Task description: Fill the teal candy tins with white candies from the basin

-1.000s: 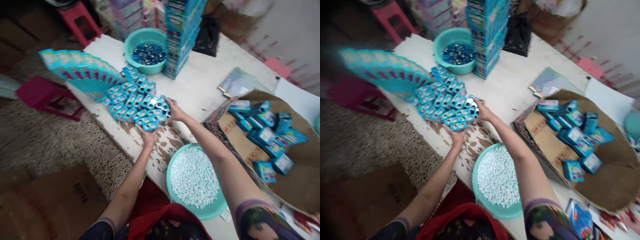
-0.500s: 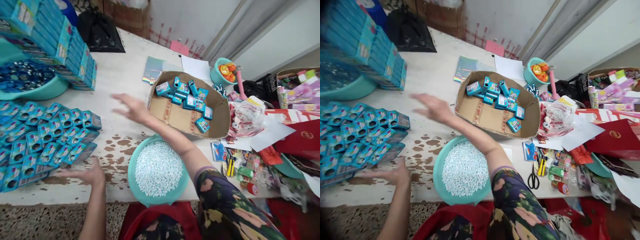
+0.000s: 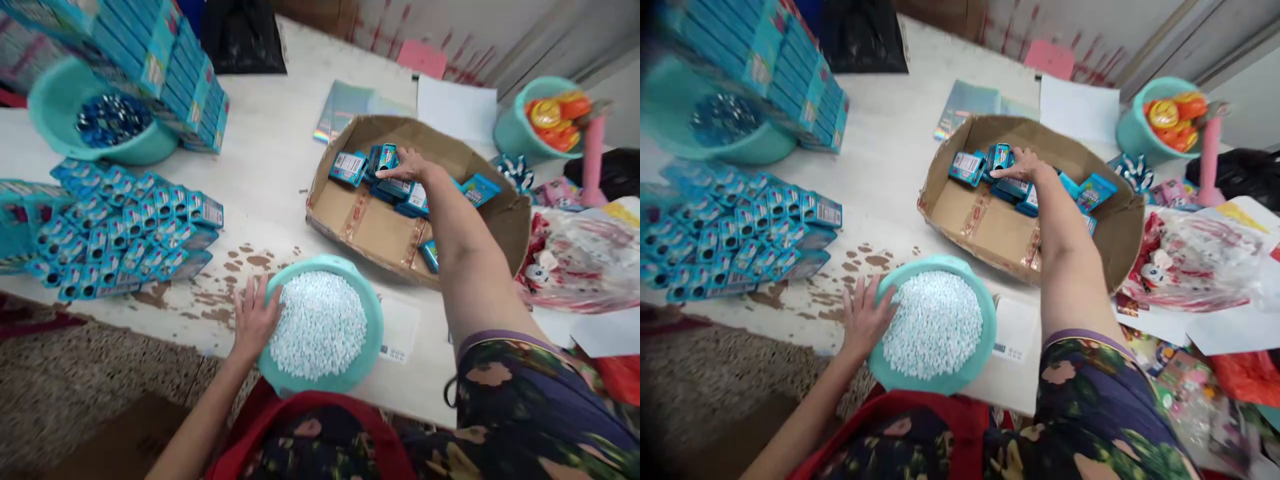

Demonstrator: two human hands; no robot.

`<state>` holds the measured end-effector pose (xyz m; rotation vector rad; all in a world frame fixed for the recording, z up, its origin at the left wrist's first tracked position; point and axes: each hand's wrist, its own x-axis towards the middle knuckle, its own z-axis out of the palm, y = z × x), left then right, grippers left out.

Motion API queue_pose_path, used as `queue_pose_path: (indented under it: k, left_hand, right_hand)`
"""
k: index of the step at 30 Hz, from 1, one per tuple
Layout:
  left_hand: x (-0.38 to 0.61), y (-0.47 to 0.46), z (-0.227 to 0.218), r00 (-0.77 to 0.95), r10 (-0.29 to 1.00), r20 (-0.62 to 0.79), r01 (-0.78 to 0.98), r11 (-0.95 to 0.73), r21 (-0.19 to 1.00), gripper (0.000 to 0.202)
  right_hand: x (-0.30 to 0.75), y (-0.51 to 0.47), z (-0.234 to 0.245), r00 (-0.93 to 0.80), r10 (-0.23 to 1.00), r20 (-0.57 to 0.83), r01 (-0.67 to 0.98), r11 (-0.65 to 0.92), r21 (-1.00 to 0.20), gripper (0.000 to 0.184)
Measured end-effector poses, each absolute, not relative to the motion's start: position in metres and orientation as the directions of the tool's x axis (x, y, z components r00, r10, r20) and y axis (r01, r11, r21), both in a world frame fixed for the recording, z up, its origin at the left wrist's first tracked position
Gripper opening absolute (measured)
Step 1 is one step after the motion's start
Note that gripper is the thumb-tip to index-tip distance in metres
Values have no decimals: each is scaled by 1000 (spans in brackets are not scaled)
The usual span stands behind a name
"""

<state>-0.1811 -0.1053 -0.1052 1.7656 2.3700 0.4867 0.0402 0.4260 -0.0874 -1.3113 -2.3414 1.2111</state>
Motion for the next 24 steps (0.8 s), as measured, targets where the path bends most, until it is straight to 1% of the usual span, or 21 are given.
queue_pose_path:
  k: [2,4,6,7,9,10,11,12,14,15,17,18,20,22,24]
  left_hand:
    - [-178,-107,-103,-289,957,26,882,256,396,40]
    - [-172,-102,-104,-191,981,-37,863,186,469,39]
    - [-160,-91,-107,-76,990,-122,846,128,518,42]
    - [-154,-82,-109,-48,984,-173,845,132,518,46]
    - [-141,-64,-113,-90,959,-268,864,209,459,56]
    - [-135,-56,-115,-132,942,-308,872,258,416,60]
    - [-129,-50,-115,-169,924,-343,876,300,378,62]
    - [-124,-47,-115,-193,908,-371,875,330,354,63]
    - [-114,-47,-113,-197,890,-411,867,354,351,65]
    - [-109,-51,-111,-186,885,-428,860,357,365,65]
    - [-97,-61,-109,-148,887,-437,854,337,395,66]
    - [-91,-66,-108,-127,892,-433,857,318,405,67]
    - [-78,-75,-107,-81,906,-416,866,270,421,68]
    - [-69,-80,-107,-29,918,-395,868,219,446,64]
    - [-66,-81,-110,24,919,-394,854,186,486,55]
  right_hand:
    - [57,387,-99,-495,800,-339,754,201,-625,99]
    - [69,342,-102,-429,816,-387,837,199,-509,94]
    - [76,305,-97,-423,807,-411,863,222,-453,88]
    - [79,292,-93,-427,803,-417,866,229,-445,84]
    - [86,273,-78,-433,813,-389,858,239,-455,80]
    - [92,264,-69,-439,829,-347,837,237,-493,80]
    - [99,254,-58,-445,849,-286,797,230,-558,82]
    - [107,241,-46,-444,871,-211,731,216,-647,86]
    - [126,203,-24,-402,912,-76,521,160,-839,93]
    - [135,179,-15,-365,930,-44,402,115,-908,96]
    - [146,122,-2,-289,954,-81,206,-21,-978,96]
    - [148,94,1,-244,962,-125,104,-102,-989,95]
    - [147,43,3,-195,952,-235,-107,-259,-960,92]
    - [142,5,2,-175,918,-356,-302,-394,-868,83]
    - [138,-19,0,-192,859,-474,-429,-508,-747,75]
